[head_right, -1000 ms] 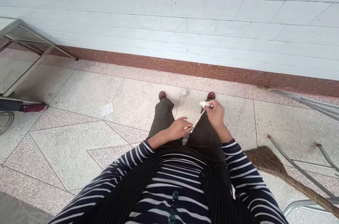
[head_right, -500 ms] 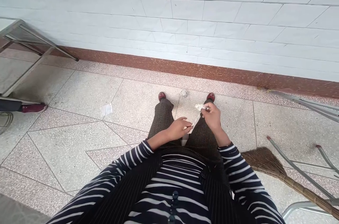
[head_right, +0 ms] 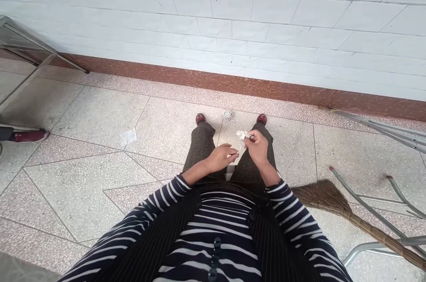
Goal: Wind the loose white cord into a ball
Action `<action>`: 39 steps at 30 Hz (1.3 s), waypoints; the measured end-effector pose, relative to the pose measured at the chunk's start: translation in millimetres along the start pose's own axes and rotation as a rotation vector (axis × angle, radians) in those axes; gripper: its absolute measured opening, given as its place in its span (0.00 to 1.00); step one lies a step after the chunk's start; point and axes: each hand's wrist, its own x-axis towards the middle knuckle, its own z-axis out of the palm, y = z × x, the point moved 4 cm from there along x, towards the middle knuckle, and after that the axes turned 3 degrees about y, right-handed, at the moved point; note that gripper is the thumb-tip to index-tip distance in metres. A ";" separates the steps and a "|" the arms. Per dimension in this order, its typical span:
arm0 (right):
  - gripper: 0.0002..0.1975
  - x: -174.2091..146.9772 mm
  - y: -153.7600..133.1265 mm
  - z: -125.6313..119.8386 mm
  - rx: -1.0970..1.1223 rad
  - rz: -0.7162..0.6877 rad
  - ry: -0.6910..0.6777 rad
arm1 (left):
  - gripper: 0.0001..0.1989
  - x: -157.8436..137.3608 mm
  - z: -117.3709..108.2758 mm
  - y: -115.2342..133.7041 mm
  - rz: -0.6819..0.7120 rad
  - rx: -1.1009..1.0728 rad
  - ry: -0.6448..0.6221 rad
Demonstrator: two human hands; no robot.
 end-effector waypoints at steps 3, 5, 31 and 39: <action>0.07 0.3 11.6 3.5 -0.052 0.001 0.001 | 0.14 5.4 -19.8 5.4 0.088 0.139 0.077; 0.07 -8.9 17.8 11.1 -0.044 0.016 -0.045 | 0.13 12.6 -36.4 3.1 0.117 0.222 0.103; 0.13 -34.4 3.7 9.9 -0.096 -0.081 -0.191 | 0.23 20.9 1.0 -42.6 -0.570 -0.951 0.043; 0.13 1.0 7.9 -2.8 -0.170 -0.075 0.028 | 0.16 0.7 3.6 -27.0 -0.202 -0.047 -0.199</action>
